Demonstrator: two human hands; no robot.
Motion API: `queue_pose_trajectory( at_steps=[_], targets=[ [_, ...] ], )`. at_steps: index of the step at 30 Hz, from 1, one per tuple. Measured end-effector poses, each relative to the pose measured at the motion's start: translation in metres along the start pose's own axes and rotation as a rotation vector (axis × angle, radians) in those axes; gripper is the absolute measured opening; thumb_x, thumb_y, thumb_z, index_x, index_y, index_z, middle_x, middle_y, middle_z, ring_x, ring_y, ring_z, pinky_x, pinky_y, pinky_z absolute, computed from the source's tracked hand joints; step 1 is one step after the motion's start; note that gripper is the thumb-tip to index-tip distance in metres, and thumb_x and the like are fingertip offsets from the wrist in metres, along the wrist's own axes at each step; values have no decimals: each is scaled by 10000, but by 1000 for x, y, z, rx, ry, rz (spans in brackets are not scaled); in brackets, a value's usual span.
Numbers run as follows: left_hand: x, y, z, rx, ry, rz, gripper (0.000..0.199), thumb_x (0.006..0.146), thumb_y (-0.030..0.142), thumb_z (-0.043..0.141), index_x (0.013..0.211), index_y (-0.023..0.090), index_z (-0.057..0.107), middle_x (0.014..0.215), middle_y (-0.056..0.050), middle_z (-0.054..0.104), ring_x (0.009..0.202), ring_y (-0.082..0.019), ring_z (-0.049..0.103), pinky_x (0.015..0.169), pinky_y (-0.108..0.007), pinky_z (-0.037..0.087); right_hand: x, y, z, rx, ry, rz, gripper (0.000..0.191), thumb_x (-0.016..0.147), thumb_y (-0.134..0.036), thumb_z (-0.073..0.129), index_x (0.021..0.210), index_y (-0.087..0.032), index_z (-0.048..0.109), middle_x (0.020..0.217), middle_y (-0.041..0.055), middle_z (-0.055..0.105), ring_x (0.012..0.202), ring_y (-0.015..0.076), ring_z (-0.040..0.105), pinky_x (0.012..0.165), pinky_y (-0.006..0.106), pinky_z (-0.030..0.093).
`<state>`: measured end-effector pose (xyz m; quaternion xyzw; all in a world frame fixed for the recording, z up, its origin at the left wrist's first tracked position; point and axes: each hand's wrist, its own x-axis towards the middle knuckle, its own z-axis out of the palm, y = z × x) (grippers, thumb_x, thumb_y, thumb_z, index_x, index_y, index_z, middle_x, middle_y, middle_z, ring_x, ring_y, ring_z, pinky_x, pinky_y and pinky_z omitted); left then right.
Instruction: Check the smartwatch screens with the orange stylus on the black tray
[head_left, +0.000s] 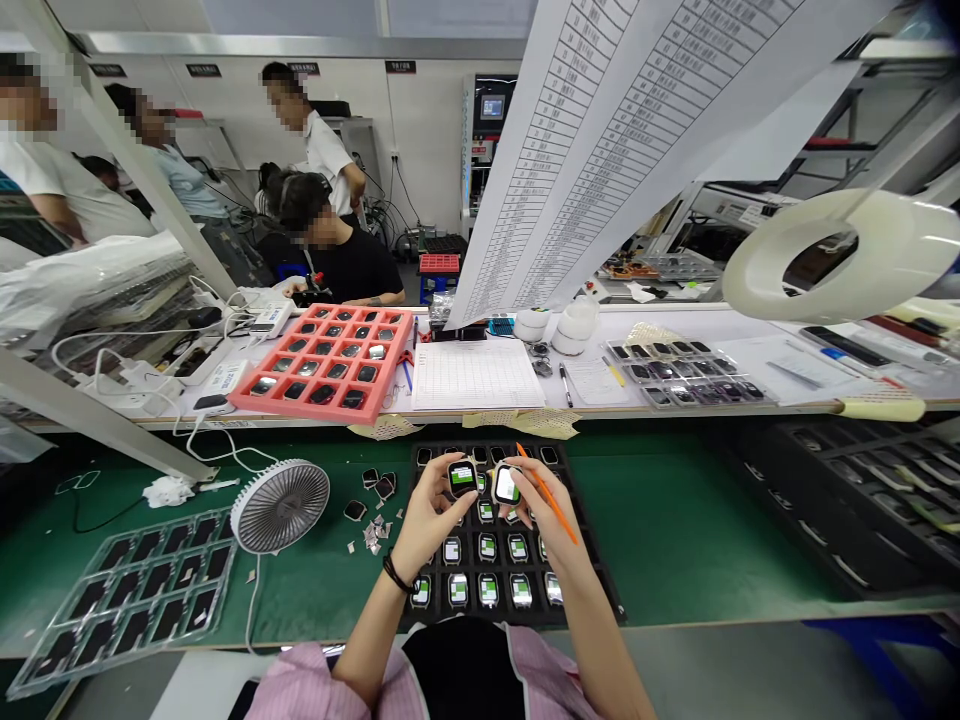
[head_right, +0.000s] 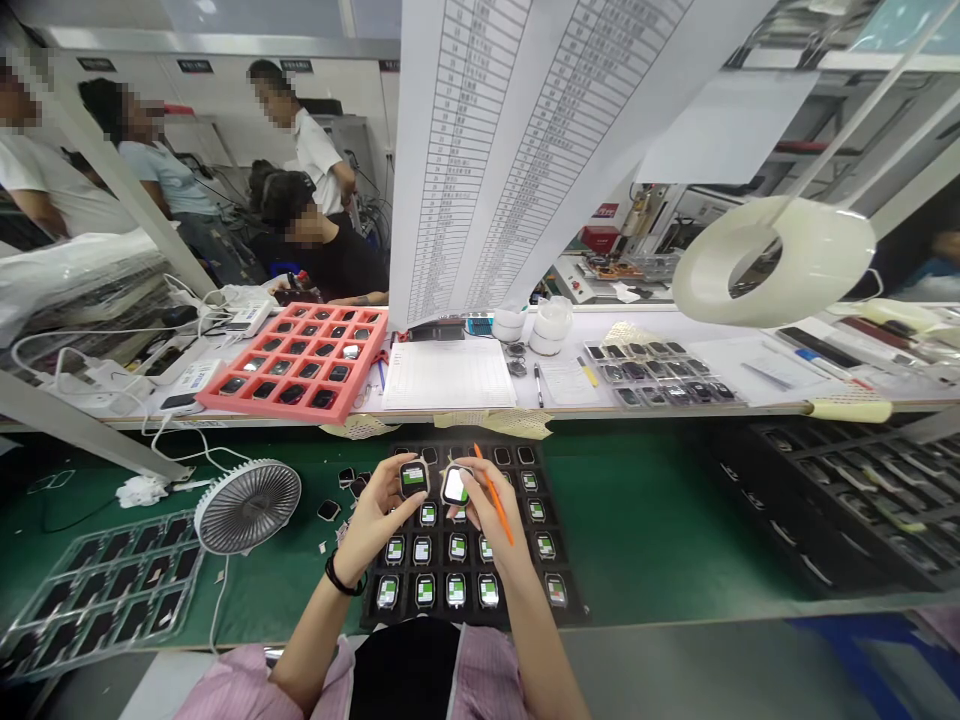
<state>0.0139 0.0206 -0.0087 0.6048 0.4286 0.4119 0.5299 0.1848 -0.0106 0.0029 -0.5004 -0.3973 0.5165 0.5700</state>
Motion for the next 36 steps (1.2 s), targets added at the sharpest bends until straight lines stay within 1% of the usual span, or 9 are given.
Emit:
queue_pose_trajectory(
  at_steps=[6,15,17,20,22,26,29,33,36],
  targets=[
    [-1,2,0,-11,-5,-5,419,835,356,614,1210,219,486,1093,-87,575,965,-210,582,694,-276,510,-1,-1,1,19,20,34,276,760,-461,690,896,-231,622,788,21,654,461,123,536,418,263,419],
    [0,-4,-1,-4,-11,-1,428,843,361,610,1224,224,472,1142,-95,558,1049,-235,566,739,-297,523,1,2,-2,-18,-107,-67,364,727,-338,744,1035,-251,571,980,41,647,653,157,639,642,318,518],
    [0,-4,-1,-12,-14,-1,431,846,361,607,1231,226,464,1166,-97,548,1068,-236,558,759,-304,522,1,3,-2,-13,-118,-64,367,748,-347,723,1065,-251,565,978,46,643,664,162,638,576,289,496],
    [0,-5,-2,-18,-14,0,426,850,360,604,1231,229,464,1177,-98,543,1070,-234,557,766,-306,521,2,5,-4,-6,-130,-55,361,805,-379,663,1125,-257,546,990,56,625,669,164,634,437,228,389],
    [0,-4,-1,-16,-10,-1,420,849,361,605,1223,227,470,1162,-97,549,1056,-232,562,756,-303,523,2,5,-6,-13,-115,-53,345,825,-401,635,1125,-254,550,982,58,621,637,153,624,406,218,343],
    [0,-3,-1,-13,-4,0,414,847,367,607,1214,223,479,1122,-93,562,1022,-227,572,748,-305,528,1,4,-5,-17,-60,-35,326,832,-447,612,1079,-237,579,862,38,631,555,136,591,404,227,341],
    [1,-4,-1,-13,-11,1,417,856,383,596,1221,222,477,1084,-87,571,980,-218,584,745,-314,533,1,2,-3,11,-19,-5,332,813,-486,620,1018,-226,600,852,40,646,520,130,584,386,222,327],
    [1,-7,-1,-27,-9,11,408,864,405,579,1215,217,486,1047,-83,579,931,-209,597,726,-317,544,1,-1,1,45,106,60,301,747,-481,696,873,-216,627,729,11,610,524,128,542,415,227,395],
    [1,-8,-1,-35,-7,7,408,862,404,582,1211,216,486,1049,-84,577,937,-210,595,738,-324,545,2,-1,2,53,134,75,308,688,-465,751,837,-222,634,712,5,601,557,142,538,431,237,427]
  ],
)
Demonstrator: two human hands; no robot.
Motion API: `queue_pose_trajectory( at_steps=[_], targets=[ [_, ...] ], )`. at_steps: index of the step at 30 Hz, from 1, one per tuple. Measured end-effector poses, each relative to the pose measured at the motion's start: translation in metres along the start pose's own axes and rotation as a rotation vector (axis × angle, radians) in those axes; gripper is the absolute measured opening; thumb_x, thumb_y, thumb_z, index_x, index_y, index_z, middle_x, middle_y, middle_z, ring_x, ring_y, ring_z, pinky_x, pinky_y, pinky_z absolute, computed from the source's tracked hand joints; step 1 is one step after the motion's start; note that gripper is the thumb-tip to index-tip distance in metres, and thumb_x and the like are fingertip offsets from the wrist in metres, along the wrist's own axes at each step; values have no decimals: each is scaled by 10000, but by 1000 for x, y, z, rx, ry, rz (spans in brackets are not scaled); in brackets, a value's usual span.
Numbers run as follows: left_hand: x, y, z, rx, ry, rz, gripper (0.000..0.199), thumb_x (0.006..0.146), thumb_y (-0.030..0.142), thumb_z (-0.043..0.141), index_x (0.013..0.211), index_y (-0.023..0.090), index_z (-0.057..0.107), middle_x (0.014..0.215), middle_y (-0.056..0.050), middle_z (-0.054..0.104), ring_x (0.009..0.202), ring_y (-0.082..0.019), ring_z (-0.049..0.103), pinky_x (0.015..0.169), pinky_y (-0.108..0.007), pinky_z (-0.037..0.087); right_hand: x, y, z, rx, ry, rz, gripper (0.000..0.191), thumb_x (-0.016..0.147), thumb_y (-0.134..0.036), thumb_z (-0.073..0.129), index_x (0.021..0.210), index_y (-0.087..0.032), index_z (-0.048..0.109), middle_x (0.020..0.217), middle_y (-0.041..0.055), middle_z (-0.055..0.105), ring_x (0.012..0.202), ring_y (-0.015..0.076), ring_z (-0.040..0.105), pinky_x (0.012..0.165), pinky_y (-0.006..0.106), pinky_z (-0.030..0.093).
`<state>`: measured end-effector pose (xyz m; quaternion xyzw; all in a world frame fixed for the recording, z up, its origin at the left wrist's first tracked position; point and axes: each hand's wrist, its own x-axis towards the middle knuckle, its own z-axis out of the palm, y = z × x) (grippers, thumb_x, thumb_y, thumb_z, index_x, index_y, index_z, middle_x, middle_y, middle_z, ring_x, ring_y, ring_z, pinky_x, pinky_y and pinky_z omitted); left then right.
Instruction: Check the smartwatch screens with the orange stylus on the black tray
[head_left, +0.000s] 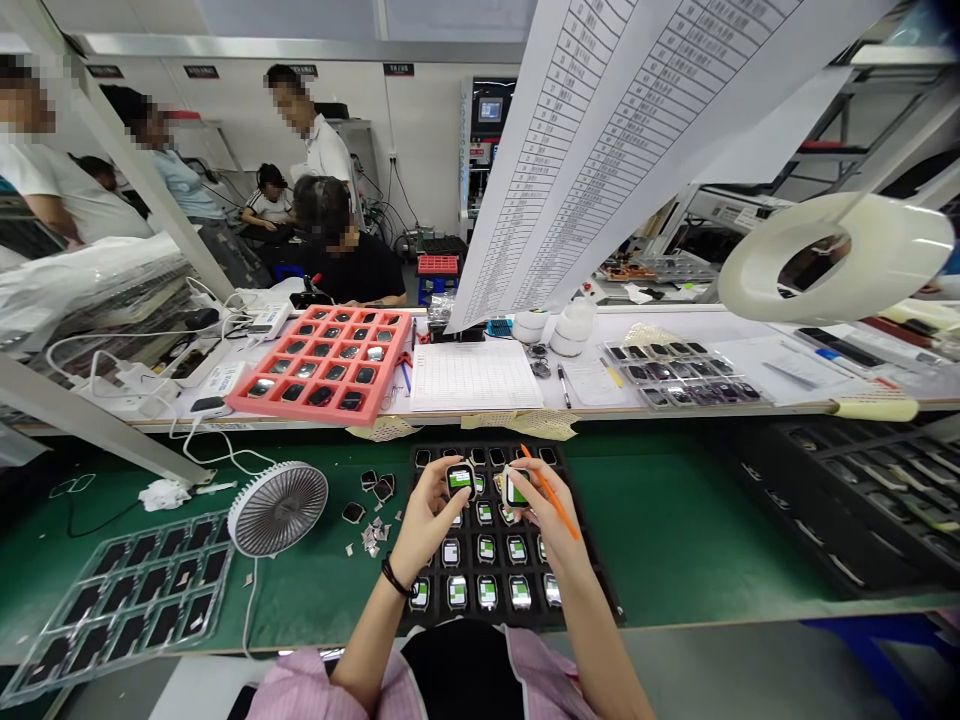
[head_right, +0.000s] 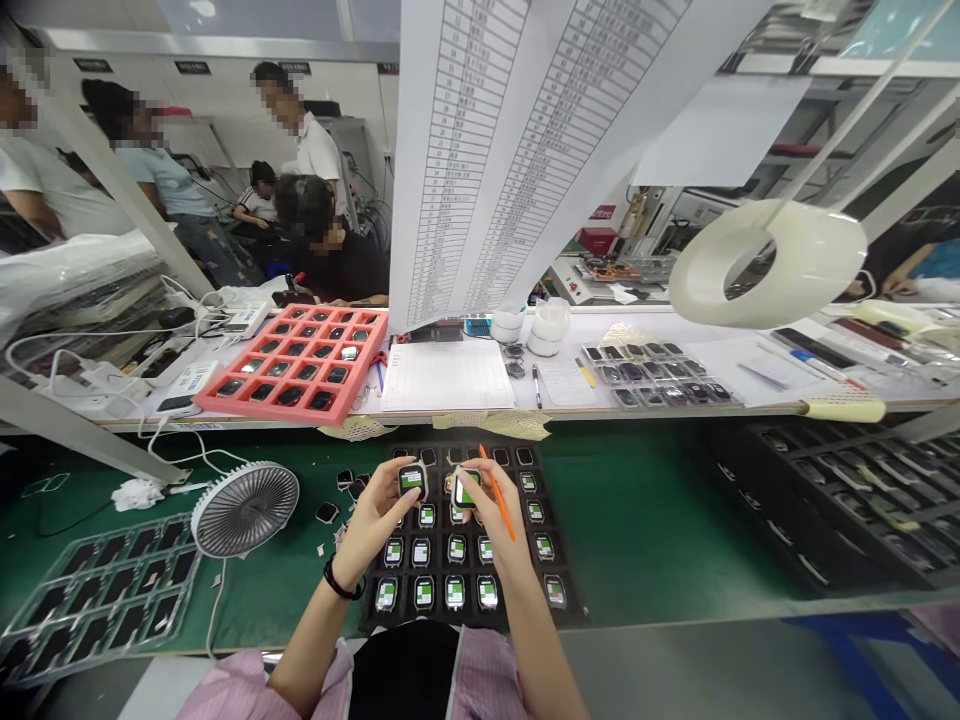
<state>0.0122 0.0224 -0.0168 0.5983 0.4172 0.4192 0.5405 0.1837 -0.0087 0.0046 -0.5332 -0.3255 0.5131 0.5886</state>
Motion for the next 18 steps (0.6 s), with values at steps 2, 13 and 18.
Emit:
queue_pose_trajectory(
  at_steps=[2,13,18],
  targets=[
    [0,0,0,-7,-3,-8,408,862,401,581,1212,217,483,1056,-85,574,950,-213,592,752,-331,544,0,1,0,-10,-30,-17,309,687,-452,755,864,-229,635,765,14,633,540,130,524,443,247,436],
    [-1,1,0,19,12,24,412,851,345,599,1221,219,471,1149,-92,567,1023,-213,581,730,-285,534,0,4,-5,-38,-231,-105,393,717,-313,753,1053,-244,562,1051,67,667,893,214,638,709,315,524],
    [0,1,-1,43,-10,29,465,818,309,638,1233,220,448,1181,-98,555,981,-198,590,610,-225,504,1,5,-5,-42,-208,-114,364,741,-342,728,1051,-243,564,987,54,662,714,169,621,635,303,519]
  ],
)
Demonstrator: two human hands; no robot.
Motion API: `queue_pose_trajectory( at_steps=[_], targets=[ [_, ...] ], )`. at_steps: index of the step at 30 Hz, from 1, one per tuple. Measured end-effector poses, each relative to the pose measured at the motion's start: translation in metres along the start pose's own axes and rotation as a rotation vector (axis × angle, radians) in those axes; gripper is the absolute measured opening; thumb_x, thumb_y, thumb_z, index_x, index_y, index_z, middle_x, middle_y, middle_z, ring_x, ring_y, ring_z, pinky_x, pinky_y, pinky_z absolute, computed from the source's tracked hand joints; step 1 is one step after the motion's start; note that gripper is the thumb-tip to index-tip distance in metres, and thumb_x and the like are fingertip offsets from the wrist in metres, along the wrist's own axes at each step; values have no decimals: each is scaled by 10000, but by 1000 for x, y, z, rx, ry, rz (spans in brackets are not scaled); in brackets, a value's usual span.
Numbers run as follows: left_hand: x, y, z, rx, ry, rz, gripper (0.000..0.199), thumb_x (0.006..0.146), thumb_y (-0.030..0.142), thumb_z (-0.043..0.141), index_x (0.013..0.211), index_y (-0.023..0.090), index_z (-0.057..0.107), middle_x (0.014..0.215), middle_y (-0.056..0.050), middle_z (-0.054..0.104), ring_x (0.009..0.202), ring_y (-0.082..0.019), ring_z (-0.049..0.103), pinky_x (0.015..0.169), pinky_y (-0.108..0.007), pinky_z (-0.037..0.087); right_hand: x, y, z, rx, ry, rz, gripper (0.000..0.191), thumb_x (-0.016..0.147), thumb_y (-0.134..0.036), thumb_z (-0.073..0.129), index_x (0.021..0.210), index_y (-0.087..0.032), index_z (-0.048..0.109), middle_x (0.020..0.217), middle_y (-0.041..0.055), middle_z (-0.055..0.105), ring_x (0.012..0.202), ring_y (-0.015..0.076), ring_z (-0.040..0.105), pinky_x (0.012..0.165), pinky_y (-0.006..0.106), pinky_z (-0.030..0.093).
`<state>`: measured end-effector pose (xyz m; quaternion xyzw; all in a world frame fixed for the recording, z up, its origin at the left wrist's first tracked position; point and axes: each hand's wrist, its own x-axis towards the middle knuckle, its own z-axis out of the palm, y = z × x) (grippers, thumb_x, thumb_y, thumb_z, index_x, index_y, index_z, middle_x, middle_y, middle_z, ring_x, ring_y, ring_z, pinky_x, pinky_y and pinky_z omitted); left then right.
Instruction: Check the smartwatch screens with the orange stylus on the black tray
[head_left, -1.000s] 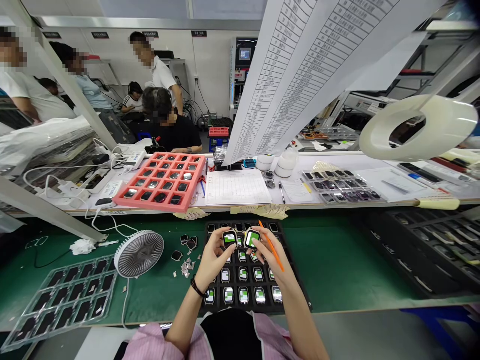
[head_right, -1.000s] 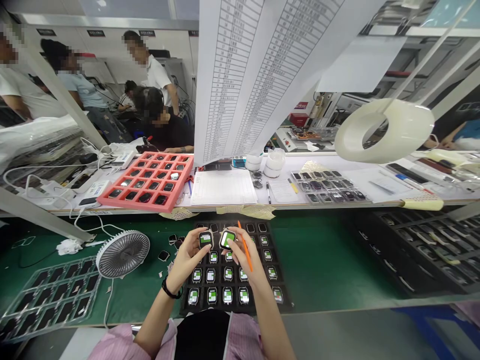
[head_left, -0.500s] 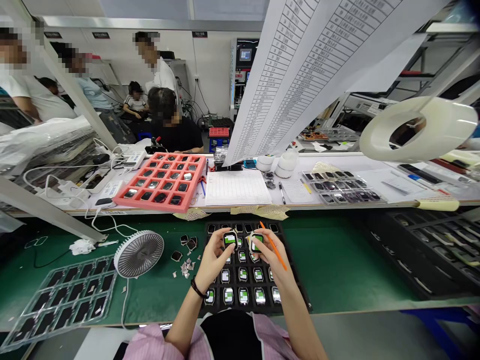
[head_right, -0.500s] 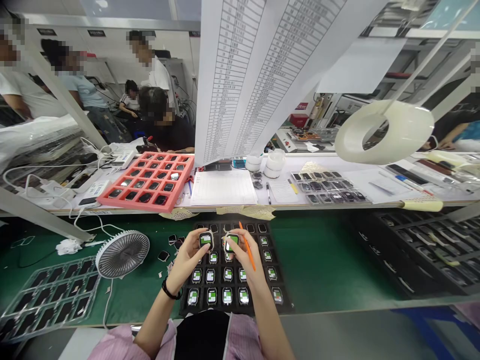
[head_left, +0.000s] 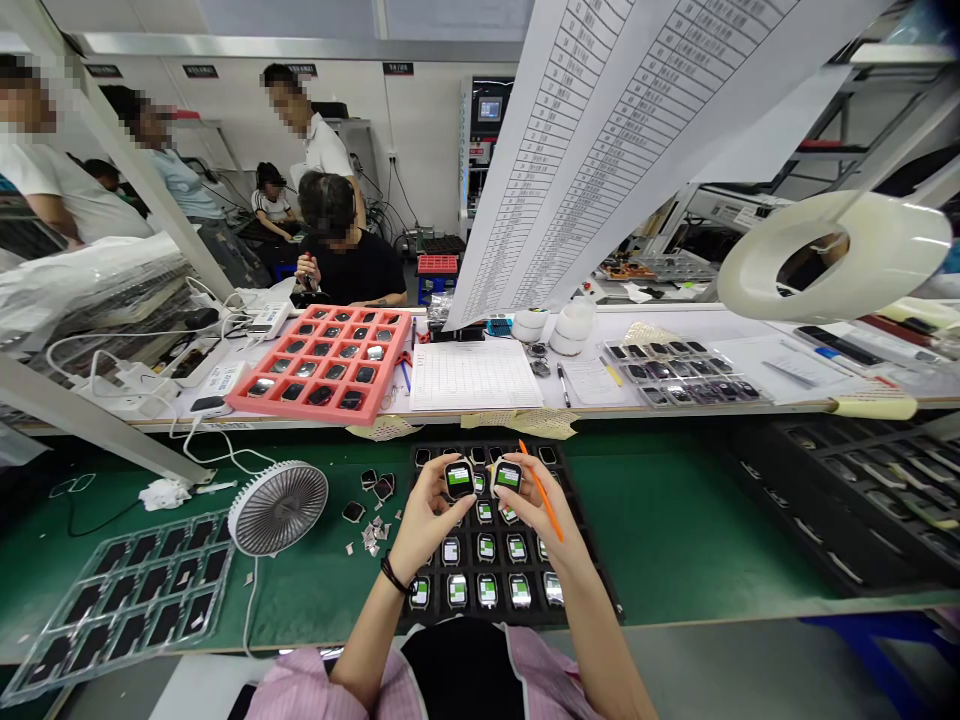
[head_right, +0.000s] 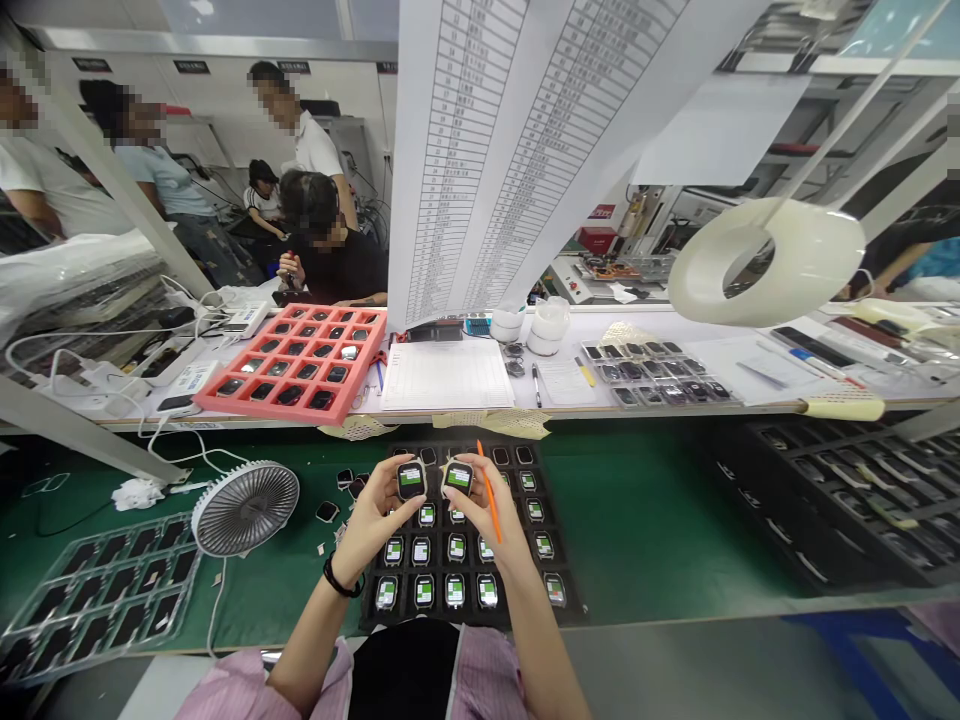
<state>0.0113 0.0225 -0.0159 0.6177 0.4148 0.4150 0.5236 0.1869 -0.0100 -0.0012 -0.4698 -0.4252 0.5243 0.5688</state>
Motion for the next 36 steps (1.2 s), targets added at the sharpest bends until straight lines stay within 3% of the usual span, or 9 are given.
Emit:
queue_pose_trajectory(
  at_steps=[5,10,12,15,18,20,24,30,36],
  targets=[
    [0,4,1,21,-51,42,475,815,256,636,1238,236,421,1176,-91,552,897,-172,614,614,-238,516,-2,-3,3,-52,34,26,312,808,-422,640,1055,-241,581,904,36,628,565,122,550,498,257,442],
    [6,11,4,347,-140,270,420,760,239,715,1127,236,510,1066,-53,594,942,-205,586,789,-344,518,-5,-3,7,-144,-1,70,343,864,-485,533,1092,-240,608,819,23,608,484,97,459,425,238,367],
    [11,10,4,482,-160,372,429,740,249,740,1113,227,529,1041,-58,596,974,-226,562,839,-383,499,-6,-1,8,-204,-6,58,366,882,-490,498,1125,-239,605,844,36,627,530,121,509,472,253,418],
    [18,7,3,608,-171,457,442,741,220,733,1137,218,536,1096,-81,572,1038,-240,538,883,-401,482,-8,2,10,-327,-5,-13,385,899,-472,477,1187,-241,585,921,58,660,769,199,627,675,311,506],
    [21,4,2,735,-185,496,458,736,157,702,1160,212,538,1160,-95,582,1071,-251,537,882,-413,471,-10,2,13,-431,-30,-67,415,901,-450,486,1259,-249,545,1041,72,668,980,243,626,845,368,488],
    [21,4,1,812,-177,522,433,735,123,670,1145,202,555,1147,-95,620,1047,-256,559,851,-419,467,-11,1,14,-459,-53,-73,438,890,-435,511,1287,-251,522,1065,70,668,990,243,623,882,386,473],
    [17,10,-3,782,-120,623,419,701,160,679,1107,214,591,1068,-79,684,982,-254,597,851,-417,451,-9,0,11,-263,-130,-16,428,843,-414,594,1237,-257,546,1018,50,661,904,212,627,837,364,497],
    [10,18,-4,603,-34,688,430,690,299,739,1097,232,615,1030,-83,703,968,-260,596,866,-430,467,-7,1,4,172,-275,213,383,768,-405,691,1123,-273,628,1050,55,664,978,236,637,816,357,512],
    [9,11,-2,571,-53,667,492,681,192,736,1149,242,595,1104,-73,686,1024,-256,581,902,-434,460,-6,-1,6,230,-292,211,322,773,-352,701,1075,-265,633,1040,46,643,809,206,685,768,362,531]
  ],
)
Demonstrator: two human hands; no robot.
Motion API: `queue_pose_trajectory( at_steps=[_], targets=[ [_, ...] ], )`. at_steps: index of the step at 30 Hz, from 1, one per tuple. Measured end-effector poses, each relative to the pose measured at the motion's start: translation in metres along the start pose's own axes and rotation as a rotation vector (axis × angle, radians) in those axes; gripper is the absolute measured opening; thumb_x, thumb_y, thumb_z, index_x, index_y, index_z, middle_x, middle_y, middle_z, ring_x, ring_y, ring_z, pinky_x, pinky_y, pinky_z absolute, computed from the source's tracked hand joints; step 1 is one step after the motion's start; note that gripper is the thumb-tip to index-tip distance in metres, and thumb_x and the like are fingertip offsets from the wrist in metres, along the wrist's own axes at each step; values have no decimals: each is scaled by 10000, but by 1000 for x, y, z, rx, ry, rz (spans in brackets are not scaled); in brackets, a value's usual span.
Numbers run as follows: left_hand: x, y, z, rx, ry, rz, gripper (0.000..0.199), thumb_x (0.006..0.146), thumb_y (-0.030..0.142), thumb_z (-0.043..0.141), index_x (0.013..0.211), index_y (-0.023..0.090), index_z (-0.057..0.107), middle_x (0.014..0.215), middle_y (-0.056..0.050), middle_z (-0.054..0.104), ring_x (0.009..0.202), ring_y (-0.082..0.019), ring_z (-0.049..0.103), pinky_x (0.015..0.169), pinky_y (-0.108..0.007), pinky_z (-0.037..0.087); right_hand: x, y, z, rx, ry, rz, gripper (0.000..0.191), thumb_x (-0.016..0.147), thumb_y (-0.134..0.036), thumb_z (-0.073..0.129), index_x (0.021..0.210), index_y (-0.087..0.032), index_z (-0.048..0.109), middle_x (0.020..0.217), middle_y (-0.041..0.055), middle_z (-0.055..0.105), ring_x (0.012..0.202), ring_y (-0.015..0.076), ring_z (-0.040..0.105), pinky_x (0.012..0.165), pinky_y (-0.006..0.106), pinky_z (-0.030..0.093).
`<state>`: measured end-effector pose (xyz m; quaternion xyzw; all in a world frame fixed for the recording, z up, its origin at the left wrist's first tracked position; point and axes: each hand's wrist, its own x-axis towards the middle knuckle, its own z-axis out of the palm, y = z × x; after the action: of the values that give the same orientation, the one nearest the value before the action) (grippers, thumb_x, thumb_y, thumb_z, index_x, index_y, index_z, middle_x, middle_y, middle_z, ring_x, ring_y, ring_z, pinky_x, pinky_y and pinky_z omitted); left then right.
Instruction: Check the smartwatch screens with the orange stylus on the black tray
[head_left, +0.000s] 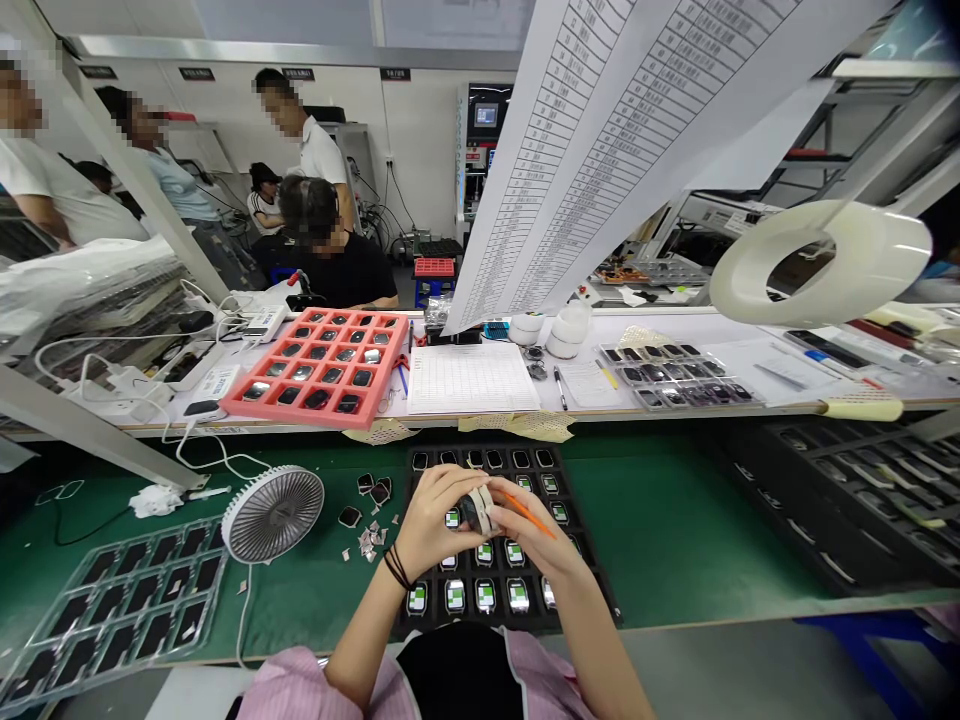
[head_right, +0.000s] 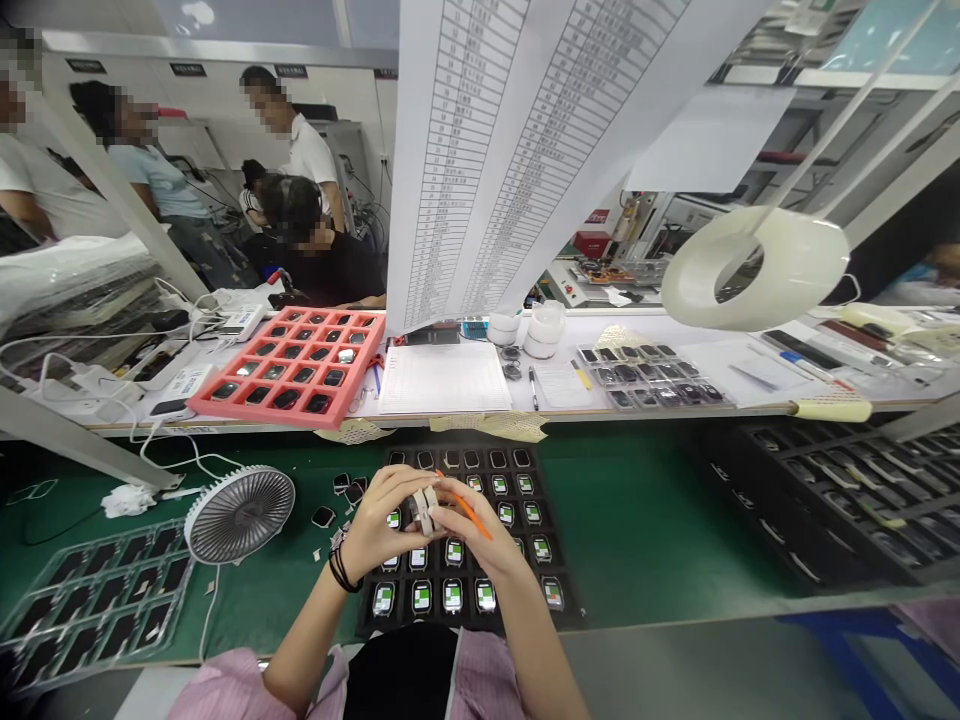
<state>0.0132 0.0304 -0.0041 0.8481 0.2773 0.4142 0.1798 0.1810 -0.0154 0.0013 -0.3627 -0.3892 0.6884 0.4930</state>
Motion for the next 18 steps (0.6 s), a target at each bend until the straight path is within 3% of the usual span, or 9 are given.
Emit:
queue_pose_trajectory(
  at_steps=[7,11,18],
  targets=[
    [-3,-2,5,17,-28,-31,539,679,141,695,1191,248,566,1152,-72,670,1051,-258,577,914,-435,455,-2,-1,2,-14,-14,-51,256,824,-329,653,1072,-274,628,1050,49,638,821,201,685,752,343,541],
    [-2,-1,5,21,-33,-53,557,655,107,651,1185,262,578,1148,-68,676,1045,-268,584,910,-442,452,-1,-2,6,-9,-5,-48,328,767,-327,712,1075,-258,621,1006,54,658,886,227,672,810,377,535],
    [-2,1,7,17,-5,-33,546,661,100,634,1178,270,589,1135,-57,687,1003,-253,615,890,-421,456,0,-5,11,-81,28,-77,362,731,-338,741,1054,-236,611,978,43,672,841,217,677,805,375,540]
  ],
)
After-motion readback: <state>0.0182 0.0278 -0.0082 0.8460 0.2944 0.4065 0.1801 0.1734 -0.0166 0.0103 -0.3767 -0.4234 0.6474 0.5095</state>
